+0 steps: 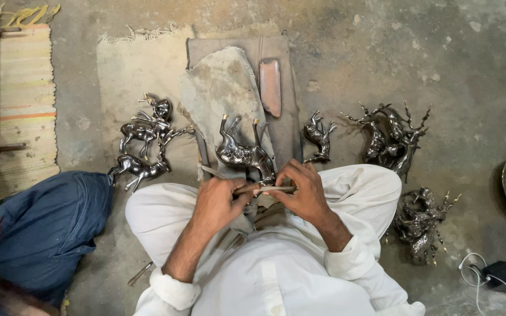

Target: The person sits on the floor and uses a hammer and chisel to shape small metal deer figures. They repeatedly strike the chisel against the figures, repositioning them as needed, and place finished pieces aside.

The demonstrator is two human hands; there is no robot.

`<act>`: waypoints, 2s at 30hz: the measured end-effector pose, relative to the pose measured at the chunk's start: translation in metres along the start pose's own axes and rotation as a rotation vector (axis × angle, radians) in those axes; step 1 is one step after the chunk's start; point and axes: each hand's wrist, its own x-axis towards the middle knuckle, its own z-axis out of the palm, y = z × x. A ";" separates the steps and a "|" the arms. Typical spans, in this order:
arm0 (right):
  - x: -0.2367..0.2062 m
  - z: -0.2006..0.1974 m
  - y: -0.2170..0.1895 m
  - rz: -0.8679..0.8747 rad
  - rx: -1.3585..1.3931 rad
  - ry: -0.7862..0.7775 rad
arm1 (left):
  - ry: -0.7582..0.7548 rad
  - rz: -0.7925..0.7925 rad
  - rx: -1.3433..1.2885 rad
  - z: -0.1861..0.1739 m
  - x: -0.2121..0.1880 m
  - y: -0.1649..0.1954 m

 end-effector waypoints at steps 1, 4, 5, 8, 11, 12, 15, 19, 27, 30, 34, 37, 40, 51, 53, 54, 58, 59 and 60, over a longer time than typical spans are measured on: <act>-0.001 0.000 -0.001 -0.022 0.026 0.010 | -0.008 -0.061 0.062 0.000 0.001 0.001; -0.001 -0.002 -0.003 -0.085 0.093 0.038 | 0.096 -0.036 0.053 -0.005 -0.001 0.005; -0.001 -0.003 -0.003 -0.101 0.107 0.048 | 0.118 -0.053 0.022 -0.008 -0.001 0.006; -0.002 -0.004 0.000 -0.105 0.169 0.049 | 0.173 -0.105 -0.053 -0.017 -0.005 0.008; -0.007 0.000 0.010 -0.045 0.319 0.061 | 0.179 -0.206 -0.096 -0.028 -0.011 0.005; -0.009 0.003 0.015 -0.020 0.381 0.069 | 0.164 -0.271 -0.118 -0.030 -0.014 0.004; -0.010 0.010 0.035 0.028 0.477 0.241 | 0.261 -0.135 -0.201 -0.034 -0.021 -0.003; -0.002 0.016 0.062 0.310 0.659 0.410 | 0.324 0.018 -0.279 -0.037 -0.029 -0.017; 0.005 0.033 0.076 0.588 -0.112 -0.229 | 0.279 -0.113 -0.965 -0.031 0.001 -0.038; 0.013 0.036 0.079 0.620 -0.190 -0.376 | 0.234 -0.044 -0.907 -0.029 0.018 -0.041; 0.019 0.033 0.076 0.618 0.275 -0.208 | 0.158 0.019 -0.875 -0.026 0.043 -0.037; 0.018 0.024 0.078 0.729 0.679 -0.120 | 0.117 0.005 -0.737 -0.028 0.058 -0.027; 0.013 0.005 0.083 0.858 0.902 -0.046 | 0.075 0.020 -0.536 -0.030 0.072 -0.013; -0.042 -0.048 0.130 0.806 1.086 -0.136 | -0.014 0.329 -0.164 -0.033 0.103 0.017; -0.040 -0.052 0.137 0.717 0.980 -0.190 | -0.021 0.316 -0.134 -0.032 0.102 0.017; -0.038 -0.053 0.138 0.670 0.928 -0.211 | -0.021 0.318 -0.120 -0.032 0.102 0.018; -0.015 -0.058 0.121 0.348 0.526 -0.043 | 0.029 0.400 -0.089 -0.028 0.102 0.020; -0.007 -0.065 0.115 0.399 0.381 -0.028 | 0.001 0.374 -0.054 -0.028 0.102 0.021; 0.000 -0.073 0.108 0.449 0.236 -0.014 | -0.028 0.348 -0.018 -0.027 0.103 0.021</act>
